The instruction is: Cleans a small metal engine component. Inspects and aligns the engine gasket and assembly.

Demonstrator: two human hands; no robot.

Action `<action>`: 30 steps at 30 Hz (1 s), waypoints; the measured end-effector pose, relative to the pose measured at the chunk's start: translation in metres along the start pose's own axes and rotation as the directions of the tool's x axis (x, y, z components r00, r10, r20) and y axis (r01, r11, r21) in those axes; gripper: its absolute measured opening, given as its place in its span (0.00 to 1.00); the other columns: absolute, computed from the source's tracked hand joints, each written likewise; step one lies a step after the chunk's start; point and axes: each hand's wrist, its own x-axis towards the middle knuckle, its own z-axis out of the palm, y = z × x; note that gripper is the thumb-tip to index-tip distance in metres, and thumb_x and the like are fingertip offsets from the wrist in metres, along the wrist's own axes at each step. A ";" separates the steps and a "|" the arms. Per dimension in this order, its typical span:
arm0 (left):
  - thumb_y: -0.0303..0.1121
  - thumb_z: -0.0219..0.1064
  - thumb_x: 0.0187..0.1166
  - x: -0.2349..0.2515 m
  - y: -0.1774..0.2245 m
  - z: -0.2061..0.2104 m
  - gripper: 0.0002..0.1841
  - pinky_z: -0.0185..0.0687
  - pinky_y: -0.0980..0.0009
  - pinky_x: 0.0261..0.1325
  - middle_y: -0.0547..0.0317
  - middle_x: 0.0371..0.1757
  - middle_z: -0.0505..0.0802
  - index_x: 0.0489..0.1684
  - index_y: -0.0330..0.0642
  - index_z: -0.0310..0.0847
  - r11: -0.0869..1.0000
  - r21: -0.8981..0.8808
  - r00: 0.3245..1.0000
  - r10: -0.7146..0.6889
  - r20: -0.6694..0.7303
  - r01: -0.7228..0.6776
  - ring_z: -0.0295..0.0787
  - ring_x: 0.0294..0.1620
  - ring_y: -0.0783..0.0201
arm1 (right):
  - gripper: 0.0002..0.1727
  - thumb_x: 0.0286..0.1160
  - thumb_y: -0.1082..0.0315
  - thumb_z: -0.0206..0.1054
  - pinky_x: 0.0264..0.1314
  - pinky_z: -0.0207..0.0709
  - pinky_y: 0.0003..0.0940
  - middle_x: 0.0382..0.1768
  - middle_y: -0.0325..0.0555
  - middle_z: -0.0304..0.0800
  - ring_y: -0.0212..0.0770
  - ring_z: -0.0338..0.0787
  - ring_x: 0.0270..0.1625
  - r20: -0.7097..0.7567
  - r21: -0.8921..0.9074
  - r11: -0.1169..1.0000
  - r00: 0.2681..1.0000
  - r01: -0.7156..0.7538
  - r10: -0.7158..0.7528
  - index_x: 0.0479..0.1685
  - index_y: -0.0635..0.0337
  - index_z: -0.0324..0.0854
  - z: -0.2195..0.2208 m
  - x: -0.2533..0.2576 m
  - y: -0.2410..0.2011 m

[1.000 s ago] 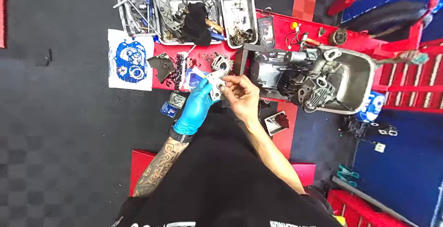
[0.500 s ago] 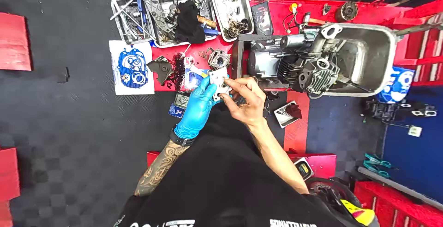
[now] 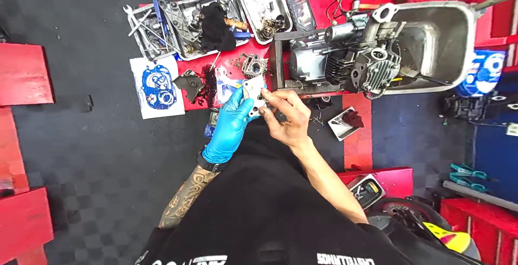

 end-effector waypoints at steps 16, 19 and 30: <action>0.23 0.52 0.89 -0.004 0.014 -0.013 0.22 0.89 0.54 0.65 0.46 0.63 0.88 0.81 0.34 0.67 0.998 0.055 0.998 0.008 0.068 -0.012 0.91 0.59 0.56 | 0.18 0.67 0.77 0.77 0.34 0.88 0.28 0.47 0.47 0.92 0.34 0.90 0.38 -0.018 0.267 0.921 0.954 -0.285 0.300 0.58 0.65 0.90 0.011 0.008 -0.024; 0.23 0.51 0.90 -0.005 0.016 -0.016 0.22 0.90 0.55 0.65 0.46 0.64 0.88 0.82 0.33 0.66 0.997 0.069 0.997 0.012 0.077 -0.017 0.91 0.59 0.56 | 0.17 0.67 0.76 0.77 0.32 0.88 0.29 0.48 0.48 0.89 0.34 0.89 0.36 0.006 0.273 0.932 0.969 -0.240 0.247 0.57 0.65 0.91 0.012 0.008 -0.023; 0.26 0.51 0.90 -0.001 0.018 -0.007 0.19 0.90 0.58 0.64 0.49 0.61 0.90 0.78 0.33 0.69 0.994 0.107 0.998 -0.044 0.052 0.038 0.92 0.57 0.59 | 0.17 0.64 0.77 0.79 0.32 0.89 0.31 0.45 0.49 0.91 0.35 0.89 0.34 0.014 0.281 0.921 0.960 -0.271 0.278 0.54 0.65 0.92 0.004 0.006 -0.015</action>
